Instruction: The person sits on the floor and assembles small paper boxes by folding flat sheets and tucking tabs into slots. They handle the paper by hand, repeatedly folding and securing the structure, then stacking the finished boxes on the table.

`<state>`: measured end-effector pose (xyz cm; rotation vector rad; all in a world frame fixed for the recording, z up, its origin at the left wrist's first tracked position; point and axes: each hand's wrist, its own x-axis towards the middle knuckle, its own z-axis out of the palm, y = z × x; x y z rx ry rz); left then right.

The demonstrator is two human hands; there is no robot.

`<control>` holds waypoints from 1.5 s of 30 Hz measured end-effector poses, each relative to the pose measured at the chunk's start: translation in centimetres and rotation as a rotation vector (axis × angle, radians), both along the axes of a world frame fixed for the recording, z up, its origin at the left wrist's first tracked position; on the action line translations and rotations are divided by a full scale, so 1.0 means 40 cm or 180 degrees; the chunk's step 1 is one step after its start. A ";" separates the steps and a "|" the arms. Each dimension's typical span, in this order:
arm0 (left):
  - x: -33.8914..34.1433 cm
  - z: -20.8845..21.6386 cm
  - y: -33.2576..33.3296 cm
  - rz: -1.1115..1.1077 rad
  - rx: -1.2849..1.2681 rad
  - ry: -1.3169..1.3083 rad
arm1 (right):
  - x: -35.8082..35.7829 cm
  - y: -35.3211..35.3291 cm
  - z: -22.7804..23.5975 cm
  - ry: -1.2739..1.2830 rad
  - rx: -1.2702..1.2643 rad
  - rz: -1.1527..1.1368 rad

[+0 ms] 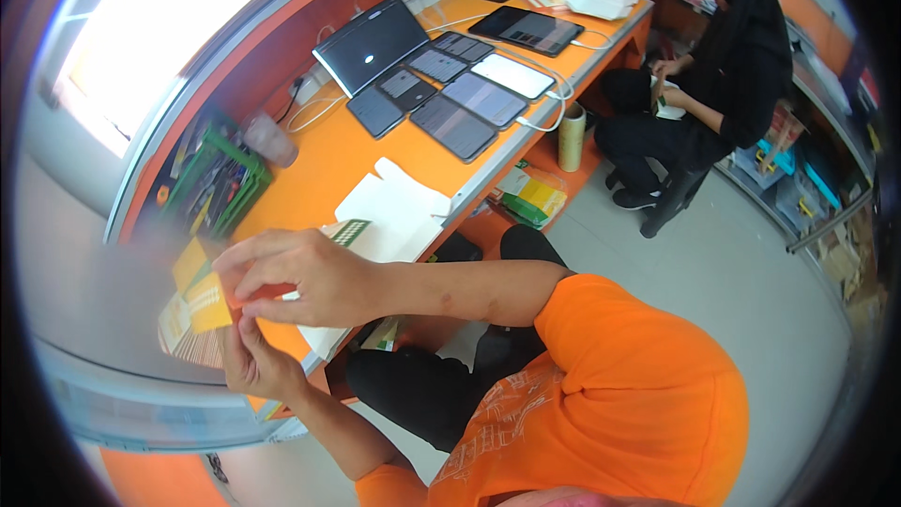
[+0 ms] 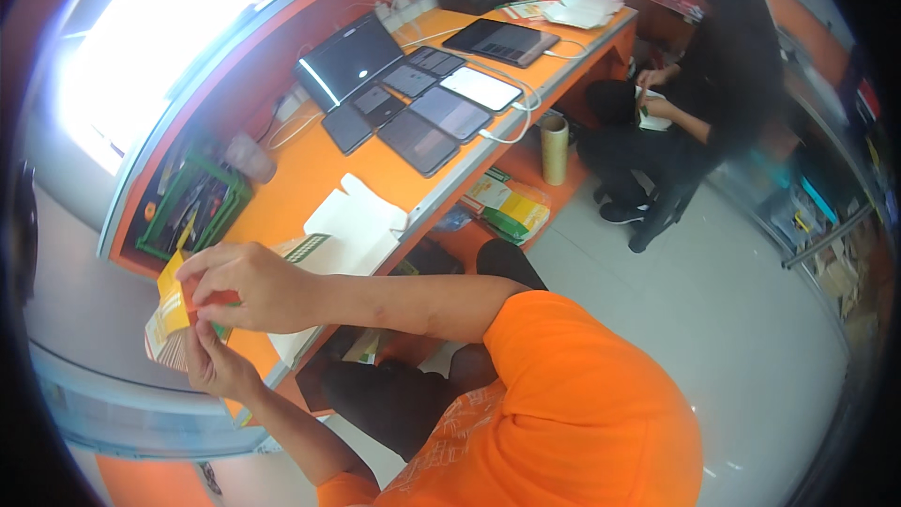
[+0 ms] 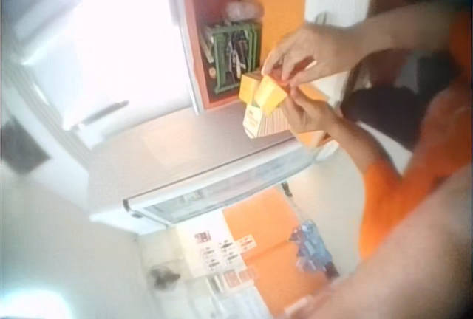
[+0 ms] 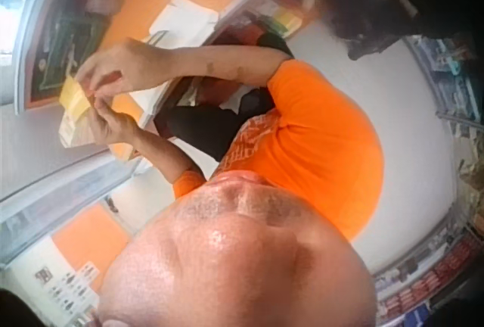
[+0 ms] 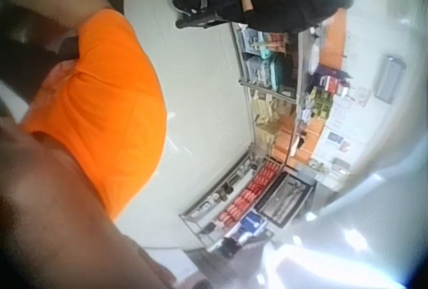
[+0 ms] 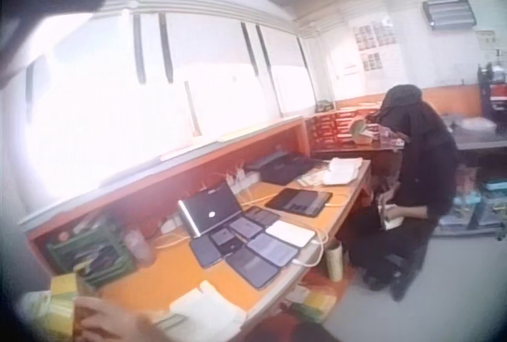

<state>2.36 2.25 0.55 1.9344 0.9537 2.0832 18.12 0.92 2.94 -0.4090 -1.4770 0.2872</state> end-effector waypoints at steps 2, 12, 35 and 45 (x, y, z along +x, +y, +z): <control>-0.005 0.006 -0.004 -0.0127 -0.0006 0.0080 | 0.016 -0.015 0.014 -0.0028 -0.0117 0.0227; -0.053 0.005 0.010 -0.0993 -0.0176 -0.0228 | 0.012 -0.042 0.036 -0.0172 -0.0083 0.0290; -0.009 0.089 -0.062 -0.0311 -0.0520 -0.0408 | -0.018 -0.034 -0.008 -0.0530 0.0038 0.0570; 0.007 0.082 -0.047 -0.0582 -0.0630 0.0177 | -0.028 0.013 -0.078 -0.0042 -0.1102 0.0157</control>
